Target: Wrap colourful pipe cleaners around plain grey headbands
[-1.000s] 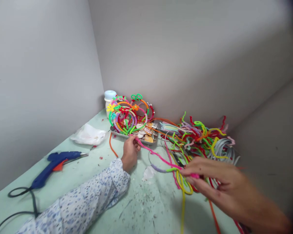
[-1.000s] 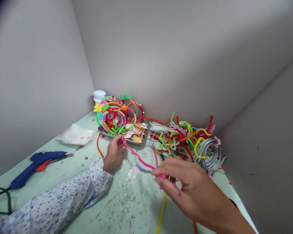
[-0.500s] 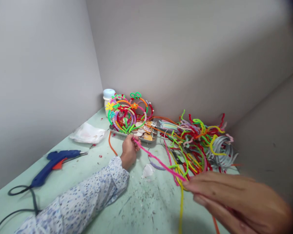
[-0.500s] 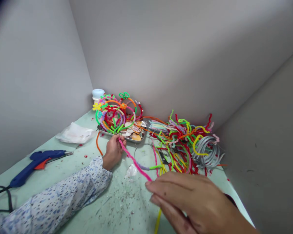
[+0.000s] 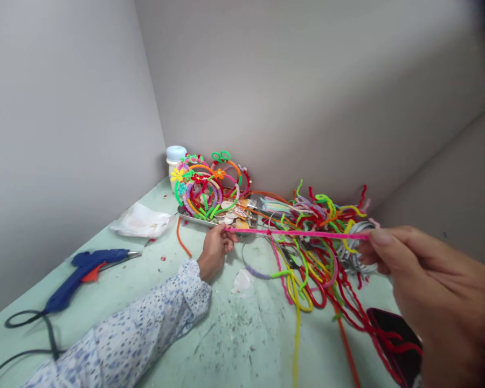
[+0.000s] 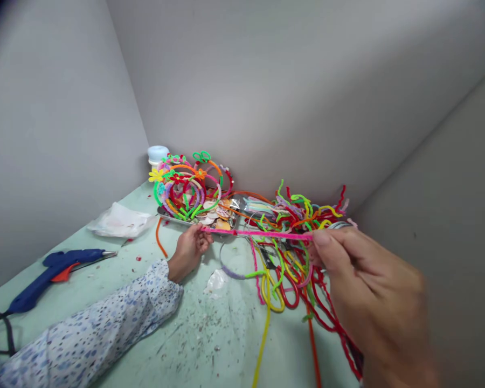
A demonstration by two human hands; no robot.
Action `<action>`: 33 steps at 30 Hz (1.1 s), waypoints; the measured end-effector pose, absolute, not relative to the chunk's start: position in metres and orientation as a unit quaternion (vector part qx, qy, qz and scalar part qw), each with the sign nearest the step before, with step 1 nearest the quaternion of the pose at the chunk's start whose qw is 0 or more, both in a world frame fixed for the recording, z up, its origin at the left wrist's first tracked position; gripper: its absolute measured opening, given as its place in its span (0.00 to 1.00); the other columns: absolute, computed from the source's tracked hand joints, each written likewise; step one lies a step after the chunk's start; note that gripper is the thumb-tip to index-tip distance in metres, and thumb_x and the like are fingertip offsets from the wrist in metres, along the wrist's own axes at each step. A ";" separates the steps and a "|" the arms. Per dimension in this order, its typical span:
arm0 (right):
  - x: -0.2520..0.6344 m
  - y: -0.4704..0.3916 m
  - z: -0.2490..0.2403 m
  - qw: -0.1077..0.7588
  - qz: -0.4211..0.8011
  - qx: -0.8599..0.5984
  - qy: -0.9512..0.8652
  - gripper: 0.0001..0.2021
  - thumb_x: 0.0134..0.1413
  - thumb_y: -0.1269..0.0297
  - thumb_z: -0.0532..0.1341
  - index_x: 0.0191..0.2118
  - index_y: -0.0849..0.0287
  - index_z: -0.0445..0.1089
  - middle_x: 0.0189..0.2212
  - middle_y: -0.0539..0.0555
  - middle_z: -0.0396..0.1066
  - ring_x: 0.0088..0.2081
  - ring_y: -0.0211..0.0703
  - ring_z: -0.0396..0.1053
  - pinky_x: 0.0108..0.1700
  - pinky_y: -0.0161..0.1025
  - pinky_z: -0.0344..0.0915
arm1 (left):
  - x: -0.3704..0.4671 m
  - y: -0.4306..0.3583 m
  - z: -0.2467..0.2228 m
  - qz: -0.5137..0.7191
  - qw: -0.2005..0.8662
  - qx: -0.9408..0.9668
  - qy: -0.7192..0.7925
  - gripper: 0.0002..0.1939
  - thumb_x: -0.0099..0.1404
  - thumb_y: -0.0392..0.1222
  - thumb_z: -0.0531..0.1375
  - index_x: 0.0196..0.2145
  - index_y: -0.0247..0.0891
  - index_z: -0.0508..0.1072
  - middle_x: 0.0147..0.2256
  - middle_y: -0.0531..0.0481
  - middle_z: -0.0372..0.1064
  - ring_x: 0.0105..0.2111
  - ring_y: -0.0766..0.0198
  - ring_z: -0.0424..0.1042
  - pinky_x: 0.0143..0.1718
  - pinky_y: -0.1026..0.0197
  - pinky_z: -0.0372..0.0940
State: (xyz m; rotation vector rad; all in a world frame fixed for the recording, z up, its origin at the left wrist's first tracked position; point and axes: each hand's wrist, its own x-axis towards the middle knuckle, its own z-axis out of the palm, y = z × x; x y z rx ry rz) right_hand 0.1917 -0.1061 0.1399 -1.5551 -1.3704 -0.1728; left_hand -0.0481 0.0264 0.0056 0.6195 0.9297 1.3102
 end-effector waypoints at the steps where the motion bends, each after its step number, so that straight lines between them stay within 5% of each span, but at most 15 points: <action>1: 0.195 -0.104 0.141 0.494 -0.069 -0.662 -0.559 0.13 0.53 0.52 0.60 0.26 0.53 0.74 0.18 0.49 0.69 0.19 0.38 0.62 0.21 0.36 0.54 | -0.048 0.026 0.005 0.576 0.655 0.282 0.399 0.12 0.57 0.46 0.55 0.24 0.34 0.68 0.16 0.49 0.66 0.12 0.71 0.59 0.13 0.69 0.50; 10: 0.203 -0.089 0.152 0.542 -0.016 -0.709 -0.451 0.11 0.49 0.55 0.64 0.30 0.58 0.76 0.18 0.51 0.69 0.18 0.37 0.61 0.20 0.36 0.53 | -0.047 0.019 0.002 0.556 0.613 0.424 0.368 0.18 0.58 0.52 0.61 0.22 0.33 0.69 0.19 0.51 0.66 0.14 0.76 0.55 0.16 0.69 0.48; 19: 0.230 -0.064 0.135 0.715 0.169 -0.571 -0.366 0.07 0.45 0.64 0.65 0.24 0.61 0.70 0.20 0.51 0.67 0.20 0.34 0.64 0.22 0.35 0.56 | -0.046 0.017 0.004 0.540 0.644 0.403 0.362 0.21 0.59 0.55 0.60 0.26 0.31 0.71 0.19 0.50 0.68 0.13 0.75 0.57 0.14 0.69 0.48; 33: 0.218 -0.051 0.124 0.862 0.250 -0.367 -0.243 0.06 0.44 0.78 0.60 0.22 0.63 0.66 0.18 0.47 0.65 0.20 0.30 0.63 0.19 0.26 0.59 | -0.041 0.013 0.010 0.546 0.699 0.318 0.333 0.15 0.59 0.48 0.63 0.27 0.30 0.72 0.19 0.50 0.69 0.15 0.74 0.64 0.15 0.73 0.56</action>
